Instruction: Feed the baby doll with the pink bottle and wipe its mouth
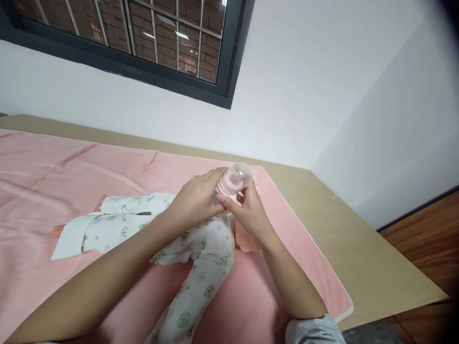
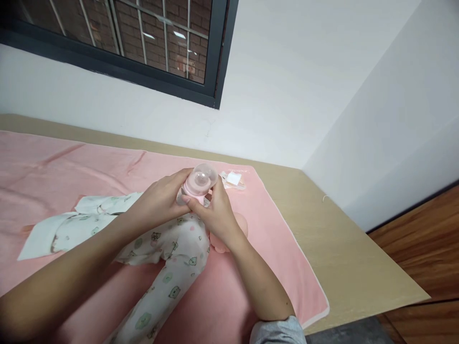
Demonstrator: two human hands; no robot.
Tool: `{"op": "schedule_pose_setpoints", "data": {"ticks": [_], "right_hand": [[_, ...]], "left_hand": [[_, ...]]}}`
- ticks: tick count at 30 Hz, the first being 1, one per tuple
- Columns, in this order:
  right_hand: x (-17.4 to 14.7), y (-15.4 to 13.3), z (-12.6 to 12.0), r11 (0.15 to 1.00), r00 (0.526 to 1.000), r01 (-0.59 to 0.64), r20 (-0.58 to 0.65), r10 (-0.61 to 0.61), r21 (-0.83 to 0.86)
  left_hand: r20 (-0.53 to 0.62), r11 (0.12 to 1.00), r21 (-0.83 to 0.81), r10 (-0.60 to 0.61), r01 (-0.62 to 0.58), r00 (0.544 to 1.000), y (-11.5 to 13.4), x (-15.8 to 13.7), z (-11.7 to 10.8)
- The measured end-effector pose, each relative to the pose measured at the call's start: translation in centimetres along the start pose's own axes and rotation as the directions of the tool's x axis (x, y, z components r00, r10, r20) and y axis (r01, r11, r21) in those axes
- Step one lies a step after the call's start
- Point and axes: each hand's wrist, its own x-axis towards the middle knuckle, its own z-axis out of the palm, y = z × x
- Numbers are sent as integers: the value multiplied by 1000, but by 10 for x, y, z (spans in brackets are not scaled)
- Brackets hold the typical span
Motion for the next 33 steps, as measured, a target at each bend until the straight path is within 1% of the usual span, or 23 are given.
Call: {"op": "schedule_pose_setpoints", "data": {"ticks": [4, 7, 10, 12, 16, 19, 21, 23, 25, 27, 29, 31, 33], "right_hand": [[1, 1, -4, 999, 999, 4, -38, -6, -39], [2, 4, -5, 998, 998, 2, -58, -6, -62], [4, 5, -7, 997, 993, 48, -108, -54, -56], [6, 4, -9, 996, 987, 83, -137, -87, -34], [13, 4, -25, 995, 975, 98, -203, -94, 11], [25, 16, -46, 995, 952, 95, -291, -92, -4], [35, 32, -64, 995, 930, 88, -355, -98, -45], [44, 54, -84, 993, 901, 42, -425, -86, -112], [49, 81, -105, 981, 869, -64, -494, -35, -181], [50, 110, -125, 952, 819, -192, -573, 21, -239], [46, 139, -142, 912, 781, -298, -621, 64, -281], [38, 166, -154, 873, 769, -379, -629, 112, -307], [30, 187, -162, 832, 756, -452, -633, 165, -322]], "left_hand": [[-5, 996, 88, 23, -22, 1000, -6, 1, 0], [-4, 990, 142, 9, -8, 1000, -11, 2, 1], [9, 983, 186, -1, 0, 1000, -16, 3, -1], [-8, 973, 230, -13, 14, 1000, -21, 4, -5], [-69, 941, 327, -62, 81, 996, -36, 7, -16], [-91, 907, 391, -129, 154, 987, -50, 11, -26], [-102, 891, 410, -170, 197, 980, -60, 13, -32], [-110, 884, 399, -217, 243, 970, -70, 15, -36], [-120, 860, 388, -310, 332, 943, -82, 16, -39], [-129, 818, 395, -401, 418, 907, -96, 15, -41], [-124, 789, 421, -438, 447, 891, -114, 13, -41], [-128, 767, 456, -446, 452, 886, -134, 11, -40], [-144, 745, 470, -465, 474, 874, -153, 9, -38]]}}
